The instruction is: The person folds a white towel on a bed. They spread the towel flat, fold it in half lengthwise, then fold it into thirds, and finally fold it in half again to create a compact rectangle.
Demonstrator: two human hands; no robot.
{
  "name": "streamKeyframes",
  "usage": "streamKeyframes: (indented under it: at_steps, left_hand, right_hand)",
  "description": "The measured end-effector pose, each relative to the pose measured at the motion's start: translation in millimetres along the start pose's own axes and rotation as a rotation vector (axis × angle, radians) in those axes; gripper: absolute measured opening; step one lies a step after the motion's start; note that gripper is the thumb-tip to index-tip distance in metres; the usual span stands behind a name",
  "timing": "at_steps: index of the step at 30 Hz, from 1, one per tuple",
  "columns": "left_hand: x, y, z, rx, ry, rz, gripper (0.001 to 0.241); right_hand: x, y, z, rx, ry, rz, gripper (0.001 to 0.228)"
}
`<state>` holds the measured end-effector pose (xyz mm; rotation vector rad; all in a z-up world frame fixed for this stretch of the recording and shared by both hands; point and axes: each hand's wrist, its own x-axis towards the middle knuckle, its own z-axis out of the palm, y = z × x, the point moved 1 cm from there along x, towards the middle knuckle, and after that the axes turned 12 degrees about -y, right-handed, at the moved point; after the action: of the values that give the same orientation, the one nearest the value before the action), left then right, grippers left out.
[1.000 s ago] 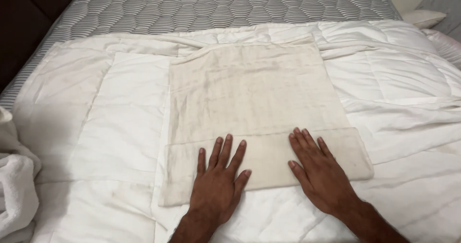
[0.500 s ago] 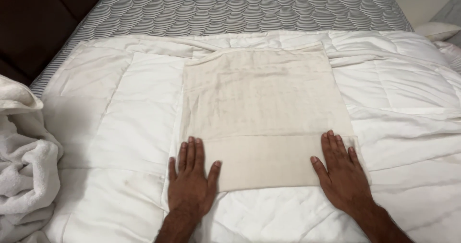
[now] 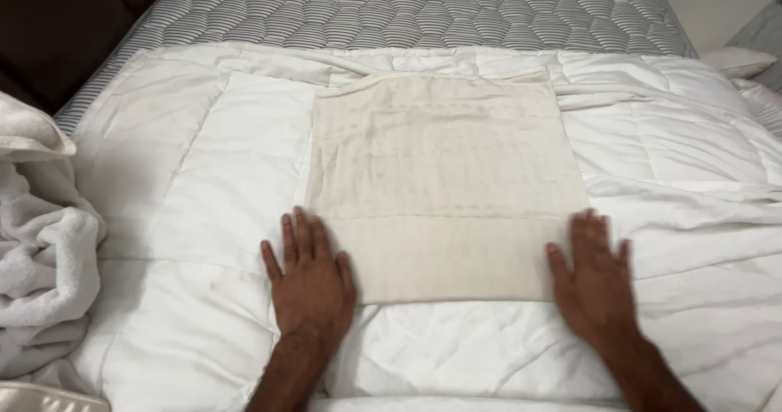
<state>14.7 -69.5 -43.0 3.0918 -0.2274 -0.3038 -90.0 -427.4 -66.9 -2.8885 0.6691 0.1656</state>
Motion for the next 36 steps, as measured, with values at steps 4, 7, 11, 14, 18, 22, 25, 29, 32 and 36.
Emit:
streamKeyframes:
  at_steps: [4, 7, 11, 14, 18, 22, 25, 29, 32, 36]
  left_hand:
    - [-5.4, 51.4, -16.8, -0.032, -0.081, 0.281, 0.067]
    - [-10.5, 72.1, -20.9, -0.121, -0.175, 0.453, 0.065]
    - [-0.5, 54.2, -13.5, -0.104, -0.304, 0.395, 0.072]
    - [0.8, 30.0, 1.3, -0.089, -0.237, 0.387, 0.070]
    - [-0.7, 13.8, -10.0, -0.086, -0.340, 0.337, 0.072]
    - [0.6, 1.9, -10.9, -0.060, -0.373, 0.343, 0.075]
    - [0.5, -6.6, -9.9, -0.038, -0.382, 0.330, 0.076]
    - [-2.2, -17.8, -9.5, -0.004, -0.383, 0.290, 0.078]
    - [-4.7, -18.7, -13.6, -0.038, -0.400, 0.262, 0.078]
    - [-5.3, -19.1, -15.3, -0.039, -0.397, 0.258, 0.076]
  right_hand:
    - [-18.0, -52.1, -7.9, -0.024, 0.104, -0.394, 0.070]
    - [-20.0, -69.2, -0.8, -0.037, 0.037, -0.556, 0.068]
    - [-13.4, -63.6, 4.9, -0.082, -0.112, -0.449, 0.069]
    - [-7.6, -53.1, 6.5, -0.085, -0.153, -0.338, 0.071]
    - [-2.9, -44.5, 11.0, -0.087, -0.155, -0.279, 0.072]
    - [-2.0, -35.7, 11.9, -0.101, -0.159, -0.235, 0.071]
    - [-2.9, -34.7, 10.7, -0.112, -0.170, -0.220, 0.071]
    - [-3.7, -35.5, 9.1, -0.128, -0.188, -0.196, 0.073]
    - [-4.1, -30.8, 10.9, -0.116, -0.176, -0.194, 0.073]
    - [-1.2, -22.2, 9.5, -0.085, -0.148, -0.195, 0.071]
